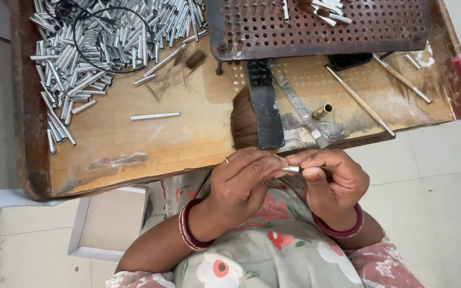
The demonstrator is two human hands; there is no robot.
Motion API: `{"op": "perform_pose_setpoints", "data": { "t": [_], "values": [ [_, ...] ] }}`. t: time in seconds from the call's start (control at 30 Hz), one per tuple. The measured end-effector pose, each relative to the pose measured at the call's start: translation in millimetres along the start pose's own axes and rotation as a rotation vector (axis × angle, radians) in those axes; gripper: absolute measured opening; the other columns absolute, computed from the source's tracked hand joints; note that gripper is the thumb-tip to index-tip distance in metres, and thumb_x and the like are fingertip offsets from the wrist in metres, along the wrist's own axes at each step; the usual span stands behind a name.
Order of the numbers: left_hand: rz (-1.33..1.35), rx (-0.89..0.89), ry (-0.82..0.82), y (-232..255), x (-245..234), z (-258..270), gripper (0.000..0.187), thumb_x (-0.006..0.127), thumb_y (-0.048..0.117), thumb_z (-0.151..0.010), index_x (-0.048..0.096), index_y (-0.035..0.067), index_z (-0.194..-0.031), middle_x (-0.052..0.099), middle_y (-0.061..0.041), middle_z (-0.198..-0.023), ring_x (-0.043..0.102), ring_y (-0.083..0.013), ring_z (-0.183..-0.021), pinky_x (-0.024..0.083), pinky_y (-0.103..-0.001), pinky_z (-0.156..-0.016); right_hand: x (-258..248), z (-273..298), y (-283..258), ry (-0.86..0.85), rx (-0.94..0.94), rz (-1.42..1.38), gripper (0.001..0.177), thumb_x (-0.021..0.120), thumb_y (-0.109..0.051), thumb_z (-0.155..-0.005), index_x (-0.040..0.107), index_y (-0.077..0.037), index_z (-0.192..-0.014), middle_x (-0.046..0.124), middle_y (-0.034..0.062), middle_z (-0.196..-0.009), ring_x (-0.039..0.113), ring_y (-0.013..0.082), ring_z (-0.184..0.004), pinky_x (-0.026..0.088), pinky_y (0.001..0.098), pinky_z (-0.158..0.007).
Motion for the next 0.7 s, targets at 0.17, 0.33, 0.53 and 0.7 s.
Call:
{"op": "perform_pose_setpoints", "data": {
  "t": [0.17, 0.33, 0.53, 0.7],
  "values": [
    [-0.014, -0.019, 0.028, -0.9, -3.0, 0.4, 0.029, 0.076, -0.010, -0.085, 0.069, 0.001, -0.112, 0.071, -0.012, -0.108, 0.073, -0.0270, -0.098, 0.061, -0.035, -0.088, 7.4, -15.7, -27.7, -0.067, -0.111, 0.287, 0.018, 0.064, -0.015, -0.105, 0.061, 0.002, -0.104, 0.075, 0.0179, -0.104, 0.076, 0.0169, -0.090, 0.061, 0.0250, -0.081],
    [-0.011, -0.021, 0.006, -0.6, -8.9, -4.9, 0.028, 0.077, -0.008, -0.085, 0.070, 0.001, -0.110, 0.072, -0.012, -0.106, 0.073, -0.0269, -0.097, 0.059, -0.035, -0.085, 11.6, -29.4, -43.4, -0.211, -0.107, 0.394, 0.020, 0.080, -0.002, -0.089, 0.073, 0.001, -0.107, 0.078, 0.0185, -0.107, 0.079, 0.0173, -0.084, 0.063, 0.0220, -0.074],
    [-0.032, -0.053, 0.028, 3.2, -17.3, -1.3, 0.034, 0.068, -0.014, -0.078, 0.070, 0.001, -0.108, 0.072, -0.012, -0.101, 0.072, -0.0273, -0.095, 0.061, -0.035, -0.083, 37.3, -52.8, -75.7, -0.320, -0.254, 0.458, 0.080, 0.082, -0.040, -0.054, 0.062, 0.013, -0.111, 0.066, 0.0345, -0.112, 0.066, 0.0430, -0.106, 0.054, 0.0432, -0.095],
    [0.015, -0.050, 0.083, 2.2, -9.6, 4.0, 0.023, 0.077, -0.008, -0.086, 0.069, 0.001, -0.106, 0.071, -0.012, -0.100, 0.072, -0.0273, -0.094, 0.059, -0.035, -0.081, -10.3, -10.8, -7.3, -0.064, -0.077, 0.146, 0.045, 0.082, -0.033, -0.084, 0.070, -0.003, -0.116, 0.074, 0.0130, -0.105, 0.074, 0.0204, -0.096, 0.060, 0.0306, -0.084]
  ]
}}
Point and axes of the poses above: each hand's wrist, its own z-axis away from the middle knuckle, its own x-axis out of the palm, y = z × x, the point moved 6 cm from there along -z, towards the middle knuckle
